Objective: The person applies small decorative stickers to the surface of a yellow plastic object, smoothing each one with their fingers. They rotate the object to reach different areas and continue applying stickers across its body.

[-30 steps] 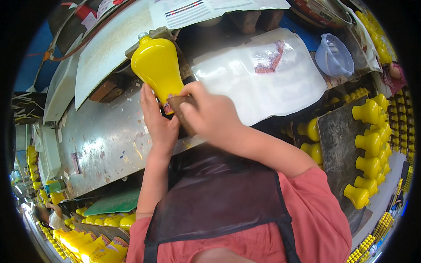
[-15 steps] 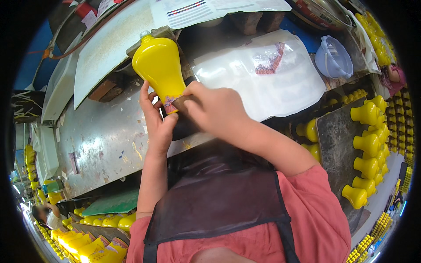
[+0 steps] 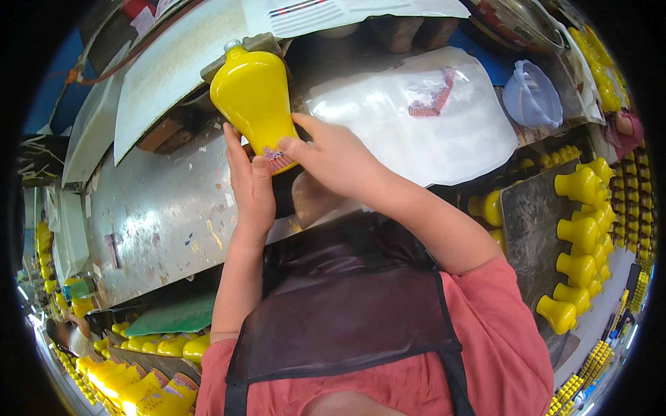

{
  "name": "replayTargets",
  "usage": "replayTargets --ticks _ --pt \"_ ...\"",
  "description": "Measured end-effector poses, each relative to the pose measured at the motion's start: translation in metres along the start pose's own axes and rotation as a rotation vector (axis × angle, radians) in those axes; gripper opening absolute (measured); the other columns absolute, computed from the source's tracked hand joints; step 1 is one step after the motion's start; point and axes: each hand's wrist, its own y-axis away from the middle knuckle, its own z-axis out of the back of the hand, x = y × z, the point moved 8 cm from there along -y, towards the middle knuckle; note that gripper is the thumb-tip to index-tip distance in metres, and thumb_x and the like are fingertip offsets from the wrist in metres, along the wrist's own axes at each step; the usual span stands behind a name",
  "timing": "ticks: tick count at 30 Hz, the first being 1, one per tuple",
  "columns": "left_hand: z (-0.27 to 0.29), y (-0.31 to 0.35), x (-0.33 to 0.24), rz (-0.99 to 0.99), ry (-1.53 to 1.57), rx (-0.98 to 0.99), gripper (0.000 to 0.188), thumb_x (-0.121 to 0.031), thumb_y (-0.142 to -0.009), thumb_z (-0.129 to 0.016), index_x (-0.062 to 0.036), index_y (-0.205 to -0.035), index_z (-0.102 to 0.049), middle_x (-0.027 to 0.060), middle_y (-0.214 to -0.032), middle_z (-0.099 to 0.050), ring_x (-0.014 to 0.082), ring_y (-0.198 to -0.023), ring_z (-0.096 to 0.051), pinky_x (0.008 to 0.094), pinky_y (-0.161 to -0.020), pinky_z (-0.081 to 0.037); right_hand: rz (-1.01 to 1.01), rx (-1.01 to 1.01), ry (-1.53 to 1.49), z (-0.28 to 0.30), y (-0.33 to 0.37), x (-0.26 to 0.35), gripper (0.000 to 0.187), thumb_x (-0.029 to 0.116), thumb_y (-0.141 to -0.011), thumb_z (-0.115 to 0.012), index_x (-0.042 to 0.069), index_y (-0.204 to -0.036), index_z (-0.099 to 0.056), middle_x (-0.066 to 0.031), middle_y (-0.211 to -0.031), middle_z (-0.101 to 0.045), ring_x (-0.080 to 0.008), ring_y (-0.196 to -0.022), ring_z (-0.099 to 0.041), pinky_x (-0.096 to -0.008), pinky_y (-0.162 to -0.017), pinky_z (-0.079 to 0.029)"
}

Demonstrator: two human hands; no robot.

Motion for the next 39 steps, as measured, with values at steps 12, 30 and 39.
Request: replayTargets --ticks 12,30,39 --pt "-0.004 0.005 0.003 -0.111 -0.065 0.045 0.075 -0.039 -0.107 -0.039 0.0036 -0.161 -0.011 0.0286 -0.153 -0.035 0.0426 -0.143 -0.034 0.0462 -0.121 -0.021 -0.059 0.056 0.195 -0.009 0.000 -0.014 0.072 0.042 -0.093 -0.065 0.007 -0.152 -0.044 -0.0282 -0.114 -0.070 -0.0420 -0.105 -0.069 -0.0407 -0.093 -0.053" --pt "-0.005 0.004 0.010 -0.111 -0.058 0.024 0.084 -0.043 -0.099 -0.048 0.0051 -0.160 -0.016 0.0279 -0.147 -0.042 0.0440 -0.134 -0.040 0.0509 -0.117 -0.025 0.004 0.067 0.238 -0.010 -0.005 -0.011 0.061 0.047 -0.095 -0.062 0.012 -0.145 -0.053 -0.0233 -0.105 -0.072 -0.0404 -0.097 -0.070 -0.0426 -0.086 -0.053" --pt "-0.004 -0.003 0.008 -0.063 0.088 -0.021 0.065 -0.037 -0.108 -0.036 0.0048 -0.157 -0.027 0.0247 -0.153 -0.041 0.0410 -0.138 -0.040 0.0455 -0.118 -0.025 0.014 0.021 0.223 -0.011 -0.004 -0.008 0.051 0.037 -0.099 -0.057 0.009 -0.142 -0.054 -0.0245 -0.104 -0.072 -0.0409 -0.097 -0.069 -0.0438 -0.086 -0.053"
